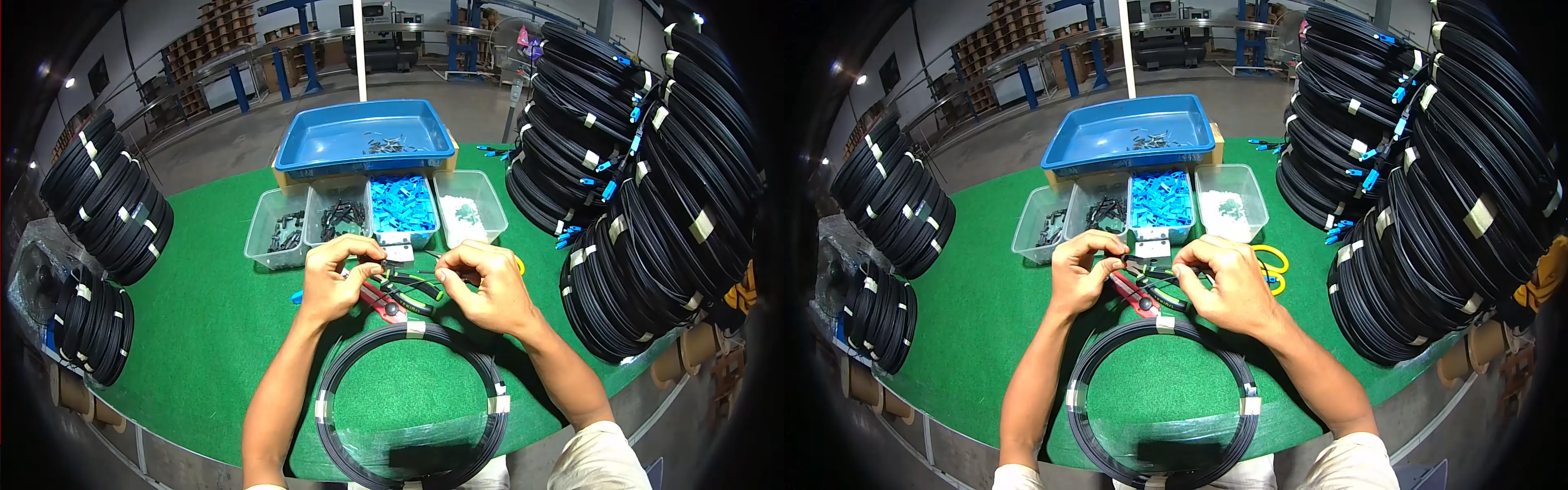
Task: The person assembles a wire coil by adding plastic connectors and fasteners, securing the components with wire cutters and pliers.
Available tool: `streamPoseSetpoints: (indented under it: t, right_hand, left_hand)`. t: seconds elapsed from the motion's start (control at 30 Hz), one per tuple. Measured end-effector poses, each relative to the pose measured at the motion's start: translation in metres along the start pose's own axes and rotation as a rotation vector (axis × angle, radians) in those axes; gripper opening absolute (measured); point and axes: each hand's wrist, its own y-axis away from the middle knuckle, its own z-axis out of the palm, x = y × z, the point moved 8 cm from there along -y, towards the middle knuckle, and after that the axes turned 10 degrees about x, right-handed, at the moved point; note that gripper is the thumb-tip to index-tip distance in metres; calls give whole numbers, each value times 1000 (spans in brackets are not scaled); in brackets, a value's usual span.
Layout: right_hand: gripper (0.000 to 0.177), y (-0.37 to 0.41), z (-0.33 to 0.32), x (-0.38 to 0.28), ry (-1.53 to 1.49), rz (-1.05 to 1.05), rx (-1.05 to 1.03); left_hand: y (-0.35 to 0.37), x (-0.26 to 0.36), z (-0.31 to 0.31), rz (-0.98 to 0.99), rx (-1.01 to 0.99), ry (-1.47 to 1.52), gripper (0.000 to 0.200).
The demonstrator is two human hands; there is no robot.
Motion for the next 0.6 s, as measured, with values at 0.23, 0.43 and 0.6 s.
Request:
streamPoseSetpoints:
  t: [0.23,0.43,0.6]
  right_hand:
    - [9,3,-2,-8,0,-21,40]
    - [9,6,-1,-14,35,-96,71]
    - [9,6,0,-15,43,-107,64]
  left_hand:
    - [0,5,3,41,-6,8,19]
    - [0,9,6,64,-12,3,18]
    - [0,11,8,75,-18,3,18]
